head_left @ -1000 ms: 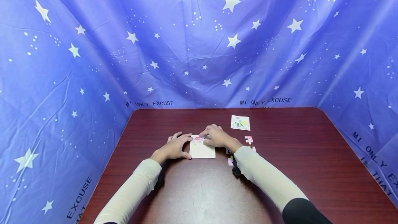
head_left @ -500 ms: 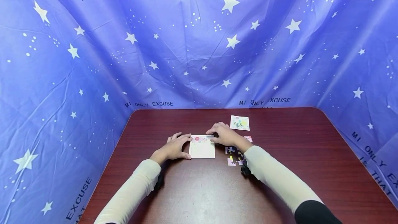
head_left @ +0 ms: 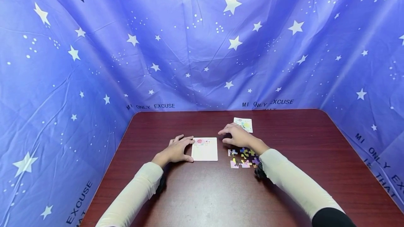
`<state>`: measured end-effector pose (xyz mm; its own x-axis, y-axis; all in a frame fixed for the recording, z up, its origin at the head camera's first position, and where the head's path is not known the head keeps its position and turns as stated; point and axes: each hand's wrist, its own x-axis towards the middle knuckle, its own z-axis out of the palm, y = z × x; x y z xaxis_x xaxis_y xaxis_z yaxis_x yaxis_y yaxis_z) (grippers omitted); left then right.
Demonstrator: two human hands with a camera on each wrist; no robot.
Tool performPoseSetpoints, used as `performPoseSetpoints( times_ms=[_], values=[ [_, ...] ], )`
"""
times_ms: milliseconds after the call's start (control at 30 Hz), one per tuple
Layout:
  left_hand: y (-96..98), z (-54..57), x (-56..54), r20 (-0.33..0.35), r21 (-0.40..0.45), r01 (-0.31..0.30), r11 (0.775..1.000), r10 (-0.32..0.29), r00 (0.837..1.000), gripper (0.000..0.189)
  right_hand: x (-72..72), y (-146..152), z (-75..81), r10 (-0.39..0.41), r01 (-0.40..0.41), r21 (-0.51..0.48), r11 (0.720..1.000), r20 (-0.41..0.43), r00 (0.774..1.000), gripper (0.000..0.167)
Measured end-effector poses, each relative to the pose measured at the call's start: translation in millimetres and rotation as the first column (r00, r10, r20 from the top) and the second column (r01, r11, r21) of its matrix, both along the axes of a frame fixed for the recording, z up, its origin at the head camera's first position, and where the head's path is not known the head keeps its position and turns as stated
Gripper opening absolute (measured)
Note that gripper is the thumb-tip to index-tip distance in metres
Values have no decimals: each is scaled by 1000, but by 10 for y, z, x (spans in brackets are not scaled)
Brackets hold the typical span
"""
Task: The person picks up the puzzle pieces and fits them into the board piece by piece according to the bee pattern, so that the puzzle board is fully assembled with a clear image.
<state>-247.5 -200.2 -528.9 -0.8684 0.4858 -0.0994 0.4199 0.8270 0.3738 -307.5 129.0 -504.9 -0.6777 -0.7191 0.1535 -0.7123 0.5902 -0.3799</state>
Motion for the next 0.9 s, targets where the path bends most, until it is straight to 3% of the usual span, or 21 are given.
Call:
performPoseSetpoints(
  times_ms=[467, 900],
  values=[
    [9, 8, -5, 4, -7, -1, 1000, 1, 1000, 87, 44, 359, 9, -45, 46, -23, 999, 44, 998, 36],
    [-6, -6, -6, 7, -11, -4, 1000, 4, 1000, 87, 51, 695, -108, -93, 95, -46, 994, 32, 995, 34]
  ],
)
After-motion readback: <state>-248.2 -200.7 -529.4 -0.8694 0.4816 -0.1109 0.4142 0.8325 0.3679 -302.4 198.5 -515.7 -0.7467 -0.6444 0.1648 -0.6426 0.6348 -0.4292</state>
